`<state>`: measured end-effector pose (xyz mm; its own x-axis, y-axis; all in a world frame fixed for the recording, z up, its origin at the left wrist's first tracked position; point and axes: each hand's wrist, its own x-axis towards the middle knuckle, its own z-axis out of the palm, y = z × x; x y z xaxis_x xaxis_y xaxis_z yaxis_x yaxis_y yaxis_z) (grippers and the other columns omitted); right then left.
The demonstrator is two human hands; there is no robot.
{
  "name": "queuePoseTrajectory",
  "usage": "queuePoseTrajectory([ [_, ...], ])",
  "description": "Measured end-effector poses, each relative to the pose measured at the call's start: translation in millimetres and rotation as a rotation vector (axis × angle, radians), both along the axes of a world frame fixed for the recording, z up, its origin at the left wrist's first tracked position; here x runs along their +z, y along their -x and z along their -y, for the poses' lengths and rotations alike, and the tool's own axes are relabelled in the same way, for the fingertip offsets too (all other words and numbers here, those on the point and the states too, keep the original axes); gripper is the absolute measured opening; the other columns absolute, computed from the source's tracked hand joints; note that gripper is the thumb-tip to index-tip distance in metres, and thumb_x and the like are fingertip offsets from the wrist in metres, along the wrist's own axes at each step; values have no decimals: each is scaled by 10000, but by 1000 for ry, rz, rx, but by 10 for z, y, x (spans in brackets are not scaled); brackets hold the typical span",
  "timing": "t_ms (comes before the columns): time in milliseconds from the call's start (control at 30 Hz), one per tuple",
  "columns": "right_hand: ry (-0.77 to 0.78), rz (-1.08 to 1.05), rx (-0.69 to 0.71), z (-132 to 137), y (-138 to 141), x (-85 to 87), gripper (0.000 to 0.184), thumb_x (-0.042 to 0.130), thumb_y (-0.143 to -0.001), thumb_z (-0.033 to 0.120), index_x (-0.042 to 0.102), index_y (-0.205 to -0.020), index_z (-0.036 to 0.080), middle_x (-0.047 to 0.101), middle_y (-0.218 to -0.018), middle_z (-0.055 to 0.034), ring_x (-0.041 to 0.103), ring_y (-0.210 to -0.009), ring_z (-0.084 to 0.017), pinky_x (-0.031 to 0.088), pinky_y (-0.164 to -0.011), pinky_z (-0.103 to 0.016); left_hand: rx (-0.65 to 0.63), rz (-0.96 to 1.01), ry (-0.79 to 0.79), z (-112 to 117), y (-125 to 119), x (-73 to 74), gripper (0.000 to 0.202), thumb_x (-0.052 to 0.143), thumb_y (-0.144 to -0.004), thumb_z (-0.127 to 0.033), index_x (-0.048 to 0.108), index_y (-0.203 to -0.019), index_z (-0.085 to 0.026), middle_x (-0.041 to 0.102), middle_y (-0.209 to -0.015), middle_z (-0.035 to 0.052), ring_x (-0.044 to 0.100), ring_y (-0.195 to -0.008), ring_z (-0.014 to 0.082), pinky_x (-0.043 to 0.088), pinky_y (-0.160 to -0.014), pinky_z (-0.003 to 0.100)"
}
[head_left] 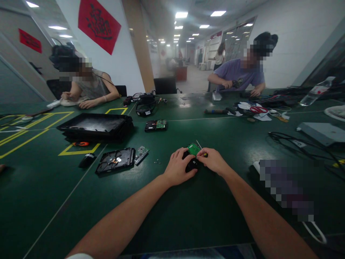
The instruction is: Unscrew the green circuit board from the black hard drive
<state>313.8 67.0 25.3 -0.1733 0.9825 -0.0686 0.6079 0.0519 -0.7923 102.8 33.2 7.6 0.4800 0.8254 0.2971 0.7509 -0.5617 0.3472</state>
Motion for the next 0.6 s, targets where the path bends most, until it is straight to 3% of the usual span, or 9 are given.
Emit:
queuePoseTrajectory([
  [600, -31, 43, -21, 9, 23, 21, 80, 675, -855, 274, 706, -879, 204, 736, -827, -33, 623, -618, -136, 455, -597, -257, 4, -3, -11, -7, -8, -1, 589, 745, -857, -476, 572, -1397, -317, 389, -1579, 106, 359, -1475, 373, 374, -1177, 591],
])
